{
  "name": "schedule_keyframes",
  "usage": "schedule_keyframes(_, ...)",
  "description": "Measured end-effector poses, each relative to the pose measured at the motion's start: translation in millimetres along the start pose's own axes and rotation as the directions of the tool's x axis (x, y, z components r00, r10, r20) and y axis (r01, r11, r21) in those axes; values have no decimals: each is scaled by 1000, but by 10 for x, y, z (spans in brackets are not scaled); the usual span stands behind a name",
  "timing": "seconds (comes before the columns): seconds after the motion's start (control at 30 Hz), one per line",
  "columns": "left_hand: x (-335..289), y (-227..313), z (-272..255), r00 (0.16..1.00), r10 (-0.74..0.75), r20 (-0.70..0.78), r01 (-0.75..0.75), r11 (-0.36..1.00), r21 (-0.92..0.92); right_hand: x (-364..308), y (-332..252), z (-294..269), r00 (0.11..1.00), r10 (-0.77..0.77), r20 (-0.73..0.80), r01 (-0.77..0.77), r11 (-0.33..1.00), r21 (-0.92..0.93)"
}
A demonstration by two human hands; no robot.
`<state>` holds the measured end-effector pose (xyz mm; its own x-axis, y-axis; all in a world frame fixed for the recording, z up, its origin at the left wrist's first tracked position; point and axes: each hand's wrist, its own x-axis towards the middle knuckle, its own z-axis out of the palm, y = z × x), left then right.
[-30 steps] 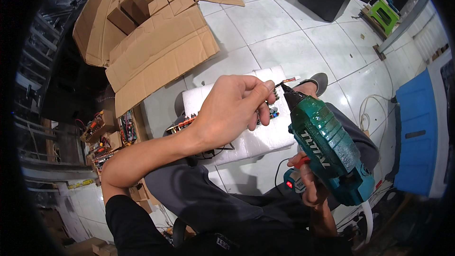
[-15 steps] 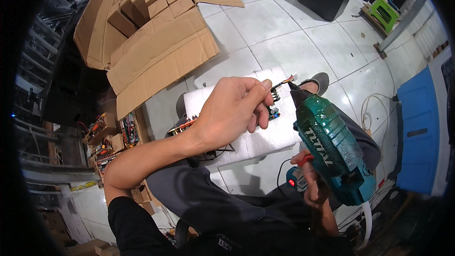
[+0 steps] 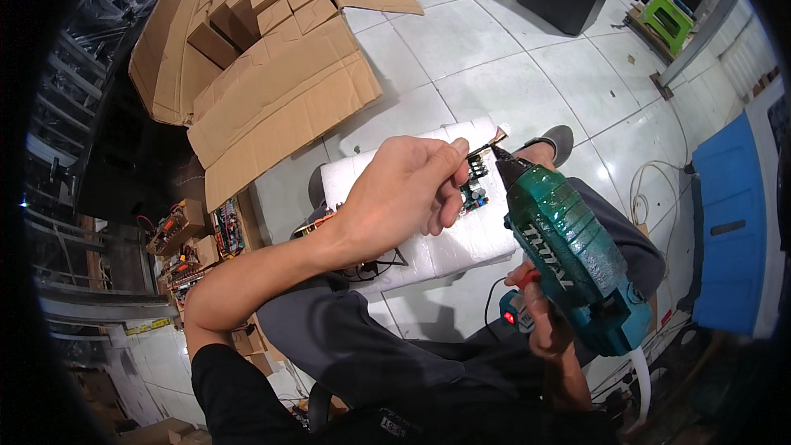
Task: The person uses a hot glue gun to apply glue to a wire connected to a circuit board, then manually adjusts the wire and components. They later open a small cardboard box and remove a plastic bag containing additional wires.
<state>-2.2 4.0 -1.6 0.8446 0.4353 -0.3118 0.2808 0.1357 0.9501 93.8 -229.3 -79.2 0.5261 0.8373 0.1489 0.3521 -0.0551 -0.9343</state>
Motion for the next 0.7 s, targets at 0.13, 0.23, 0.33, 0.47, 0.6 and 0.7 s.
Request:
schedule_keyframes(0.13, 6, -3, 0, 1000, 1, 5, -1, 1000, 13, 8, 100, 9, 997, -52, -59, 58, 993, 104)
schedule_keyframes(0.23, 5, -1, -1, 1000, -6, 4, 6, 1000, 9, 17, 57, 8, 996, -57, -62, 66, 986, 153)
schedule_keyframes(0.33, -3, 15, -3, 1000, -22, 2, 22, 1000, -16, 12, 92, -13, 993, -119, -23, 121, 987, 107)
schedule_keyframes(0.47, 27, 1, -2, 1000, -16, 22, 16, 999, -36, 20, 64, -17, 994, -107, -23, 108, 993, 43)
schedule_keyframes(0.6, -4, 17, -5, 1000, -29, 10, 29, 999, -27, -2, 111, -9, 999, -49, -20, 50, 996, 77)
schedule_keyframes(0.7, -1, 8, -2, 999, -34, 6, 34, 999, -17, -13, 100, -25, 999, -39, -27, 41, 996, 78)
